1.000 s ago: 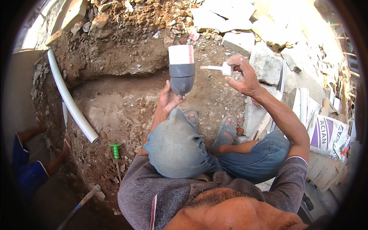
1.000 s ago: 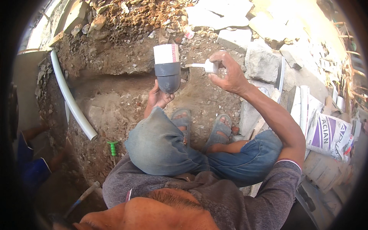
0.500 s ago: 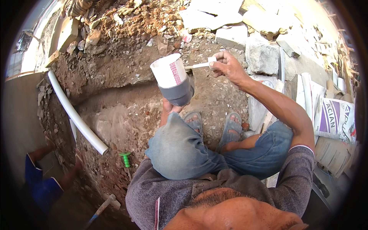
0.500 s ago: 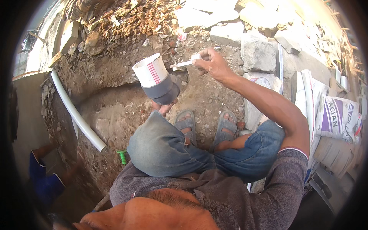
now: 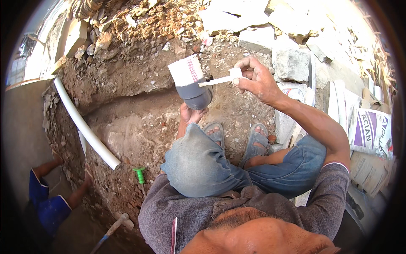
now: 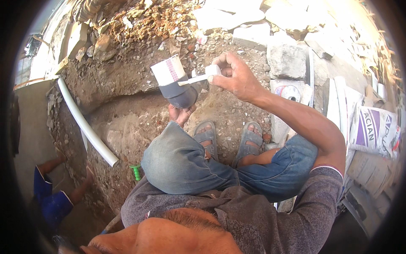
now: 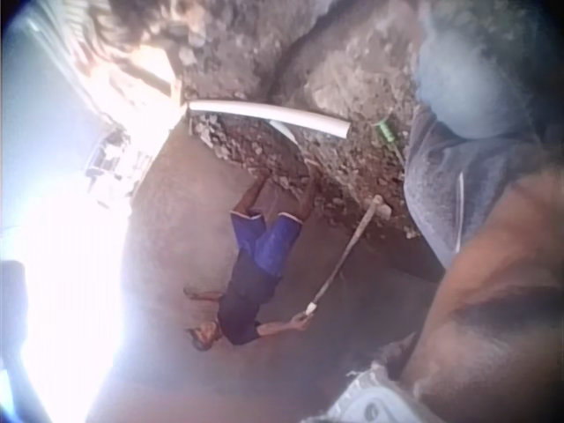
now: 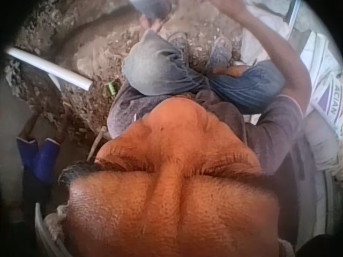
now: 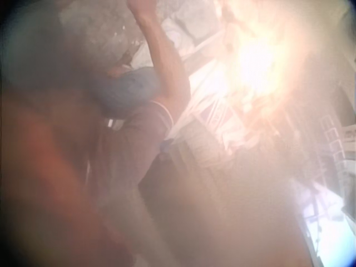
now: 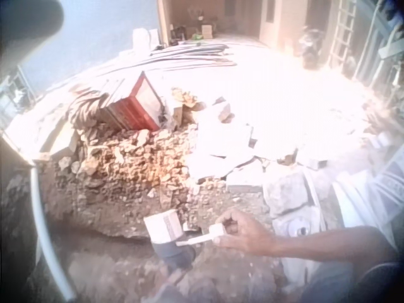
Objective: The person joins PVC pipe sections by applying adhesive to an elbow joint and a pipe end, then fits them together and places the assembly into a dirt trench.
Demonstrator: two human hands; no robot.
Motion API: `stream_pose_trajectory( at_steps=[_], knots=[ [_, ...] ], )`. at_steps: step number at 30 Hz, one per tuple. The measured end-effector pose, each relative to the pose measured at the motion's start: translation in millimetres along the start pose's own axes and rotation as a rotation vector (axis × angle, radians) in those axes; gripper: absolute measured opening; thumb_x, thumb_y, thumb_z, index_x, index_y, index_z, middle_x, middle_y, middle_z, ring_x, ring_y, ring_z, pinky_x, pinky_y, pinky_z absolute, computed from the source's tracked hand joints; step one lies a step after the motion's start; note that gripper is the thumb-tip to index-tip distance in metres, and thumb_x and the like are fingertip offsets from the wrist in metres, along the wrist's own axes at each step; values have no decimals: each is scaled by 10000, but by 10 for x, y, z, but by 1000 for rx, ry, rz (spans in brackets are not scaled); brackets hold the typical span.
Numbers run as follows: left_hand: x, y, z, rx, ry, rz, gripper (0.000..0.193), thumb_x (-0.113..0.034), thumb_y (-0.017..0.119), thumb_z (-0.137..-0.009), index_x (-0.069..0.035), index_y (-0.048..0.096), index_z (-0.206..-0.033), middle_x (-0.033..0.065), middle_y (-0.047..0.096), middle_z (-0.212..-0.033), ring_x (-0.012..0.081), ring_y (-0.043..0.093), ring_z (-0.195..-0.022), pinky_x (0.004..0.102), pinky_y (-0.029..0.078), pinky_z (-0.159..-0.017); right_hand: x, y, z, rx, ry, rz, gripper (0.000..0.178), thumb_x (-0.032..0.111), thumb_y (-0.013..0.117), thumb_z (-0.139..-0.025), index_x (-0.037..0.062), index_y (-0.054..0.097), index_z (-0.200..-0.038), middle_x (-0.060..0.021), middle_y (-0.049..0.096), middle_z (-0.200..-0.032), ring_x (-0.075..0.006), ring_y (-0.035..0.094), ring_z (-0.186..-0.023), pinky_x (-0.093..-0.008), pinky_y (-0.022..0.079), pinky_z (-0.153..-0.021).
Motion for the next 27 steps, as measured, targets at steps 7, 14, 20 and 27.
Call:
stream_pose_trajectory(
  at_steps=[7, 14, 20, 27],
  knots=[
    [204, 62, -18, 112, -50, 195, 428, -388, 511, -876, -77, 504, -1170, 91, 586, -934, 190, 481, -581, 383, 461, -610, -353, -222, -225, -52, 65, 63, 312, 194, 619, -840, -9, 484, -1035, -113, 576, -937, -138, 575, -762, -259, 500, -612],
    [250, -36, -10, 24, -38, 165, 456, -439, 500, -876, -98, 508, -1180, 81, 600, -970, 192, 537, -608, 365, 470, -575, -395, 42, -129, 54, 45, 148, 344, 131, 662, -826, 11, 446, -1065, -84, 549, -954, -121, 573, -848, -253, 508, -657],
    [181, -176, 42, -87, 32, 121, 482, -483, 490, -877, -116, 511, -1188, 72, 613, -1000, 194, 584, -631, 349, 477, -544, -67, 107, 6, 80, 6, 87, 323, 94, 660, -805, 16, 455, -1041, -64, 545, -949, -122, 575, -877, -265, 495, -725],
    [262, -191, -40, 82, -53, 167, 387, -373, 550, -865, -79, 526, -1116, 85, 574, -867, 148, 440, -531, 346, 438, -608, -322, 23, -109, 31, 101, 38, 305, 113, 646, -822, 5, 451, -1031, -81, 547, -916, -110, 568, -790, -247, 492, -615]
  ],
)
Point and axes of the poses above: each hand's wrist, its own z-axis away from the middle knuckle, its own y-axis out of the palm, x = y × z, the point moved 6 cm from there along -z, towards the middle knuckle
